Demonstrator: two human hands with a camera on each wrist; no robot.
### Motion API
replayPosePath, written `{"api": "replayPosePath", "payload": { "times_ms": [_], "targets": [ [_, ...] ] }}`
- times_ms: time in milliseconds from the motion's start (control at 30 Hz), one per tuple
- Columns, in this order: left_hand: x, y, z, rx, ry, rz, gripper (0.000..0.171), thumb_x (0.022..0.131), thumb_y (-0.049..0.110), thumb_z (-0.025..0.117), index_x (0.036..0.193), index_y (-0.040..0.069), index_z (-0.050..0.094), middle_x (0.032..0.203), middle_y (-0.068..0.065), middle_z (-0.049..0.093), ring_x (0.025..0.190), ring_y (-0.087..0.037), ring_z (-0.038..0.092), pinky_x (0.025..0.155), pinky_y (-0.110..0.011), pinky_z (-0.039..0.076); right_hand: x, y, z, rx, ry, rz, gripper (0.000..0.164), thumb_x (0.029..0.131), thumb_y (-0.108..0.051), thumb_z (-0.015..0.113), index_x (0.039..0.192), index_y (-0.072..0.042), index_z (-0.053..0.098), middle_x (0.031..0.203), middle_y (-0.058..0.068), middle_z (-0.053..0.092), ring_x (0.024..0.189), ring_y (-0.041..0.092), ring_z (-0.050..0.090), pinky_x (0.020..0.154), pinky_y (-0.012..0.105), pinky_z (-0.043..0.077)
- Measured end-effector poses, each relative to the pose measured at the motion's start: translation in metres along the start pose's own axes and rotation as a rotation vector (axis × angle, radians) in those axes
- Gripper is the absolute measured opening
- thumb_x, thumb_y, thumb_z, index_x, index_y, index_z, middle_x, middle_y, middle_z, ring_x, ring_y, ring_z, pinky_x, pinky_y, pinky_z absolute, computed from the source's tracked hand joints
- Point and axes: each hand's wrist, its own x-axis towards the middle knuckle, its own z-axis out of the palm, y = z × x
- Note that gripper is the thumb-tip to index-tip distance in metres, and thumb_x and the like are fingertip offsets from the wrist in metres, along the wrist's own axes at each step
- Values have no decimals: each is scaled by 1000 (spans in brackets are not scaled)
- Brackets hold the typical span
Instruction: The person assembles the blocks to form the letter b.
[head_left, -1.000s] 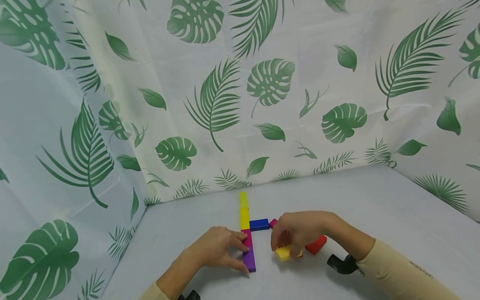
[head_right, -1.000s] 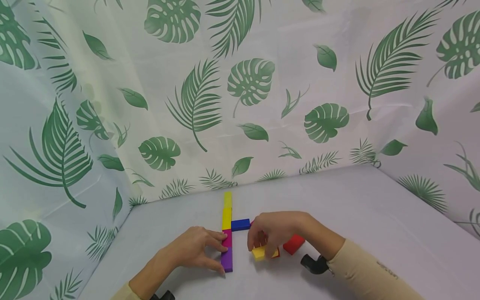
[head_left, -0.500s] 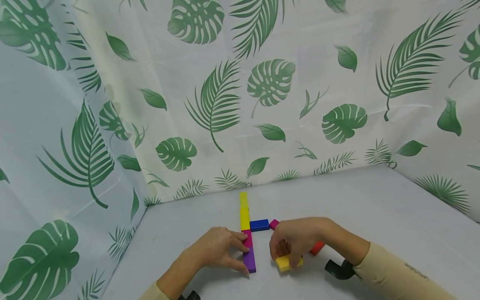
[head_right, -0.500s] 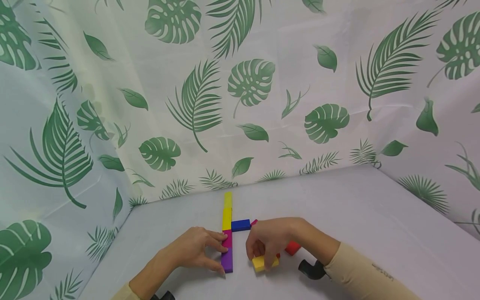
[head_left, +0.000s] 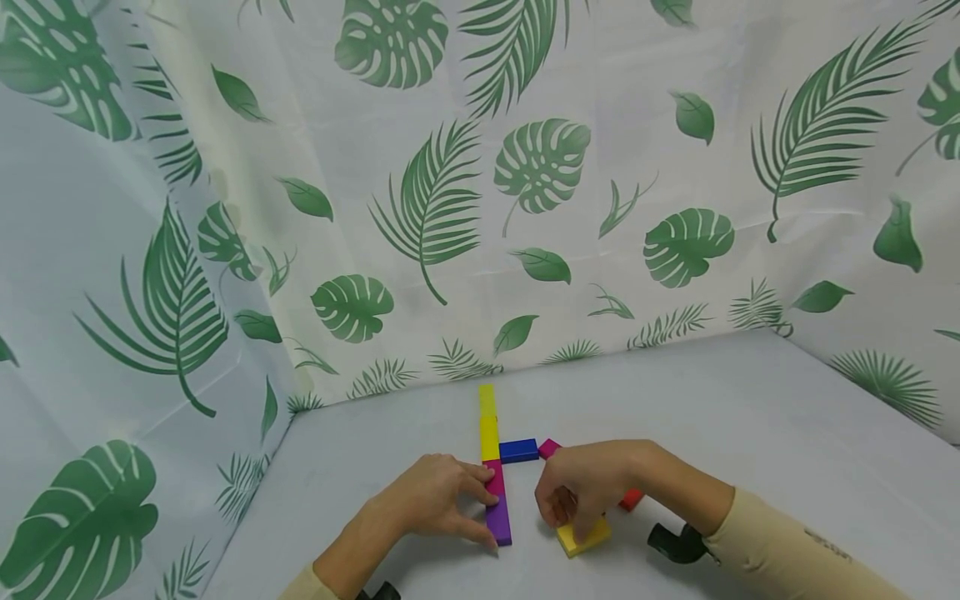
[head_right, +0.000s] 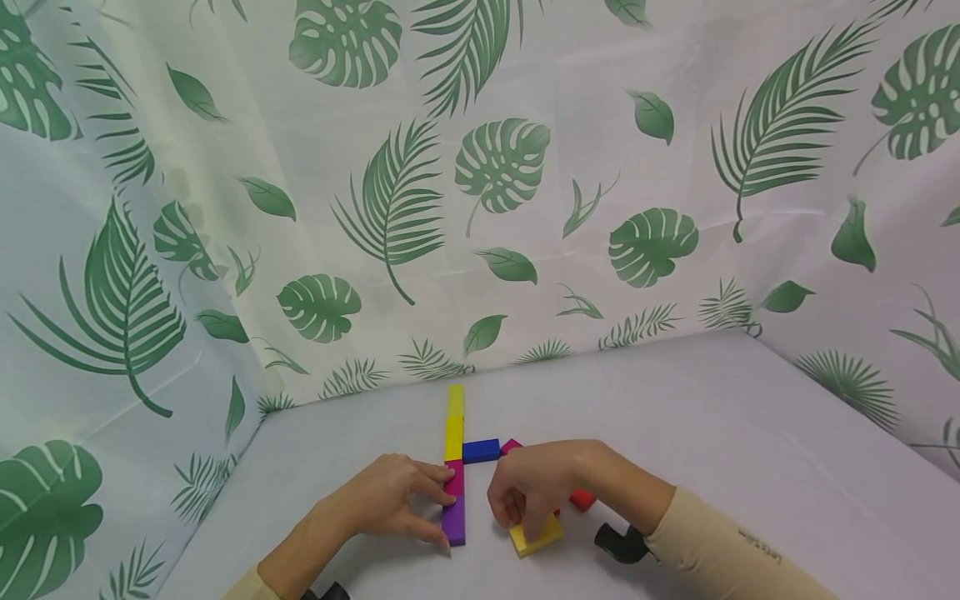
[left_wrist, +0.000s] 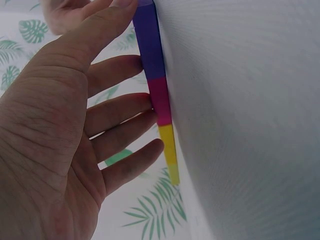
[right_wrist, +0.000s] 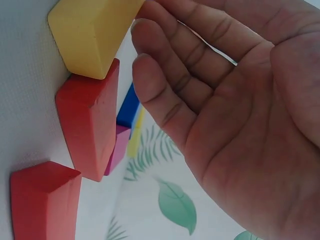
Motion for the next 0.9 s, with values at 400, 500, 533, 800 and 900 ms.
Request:
{"api": "replayPosePath", "payload": {
  "times_ms": [400,500,533,800,900],
  "targets": [
    [0,0,0,-2,8,3,57,77,77,74,117,38,79,134,12,71,128,-5,64,107,-39,54,1,-1,1,-21,-7,24,22,82,-15,89,95,-26,76,84,-14,69,77,0,60,78,17,55],
    [0,1,0,-1,3,-1,57,77,77,74,118,38,79,134,12,71,128,-5,65,107,-39,54,0,-1,1,-19,-3,31,21,82,-15,89,95,-26,76,84,-14,69,77,0,60,78,17,55],
    [0,1,0,-1,1,-2,57,77,77,74,118,38,79,134,12,71,128,-5,64,107,-39,54,0,-1,1,-21,-1,34,22,82,-15,89,95,-27,76,84,-14,68,77,0,60,78,17,55],
    [0,0,0,10,4,4,57,77,77,74,118,38,79,135,12,70,128,-5,64,107,-39,55,0,1,1,-24,7,51,21,82,-17,89,93,-28,75,82,-14,66,75,1,58,76,18,55],
    [0,0,0,8,7,3,57,77,78,74,118,38,79,135,12,70,128,-5,64,107,-40,55,0,2,1,-22,9,56,21,82,-17,90,93,-29,75,82,-13,66,74,2,58,75,18,55]
  ]
}}
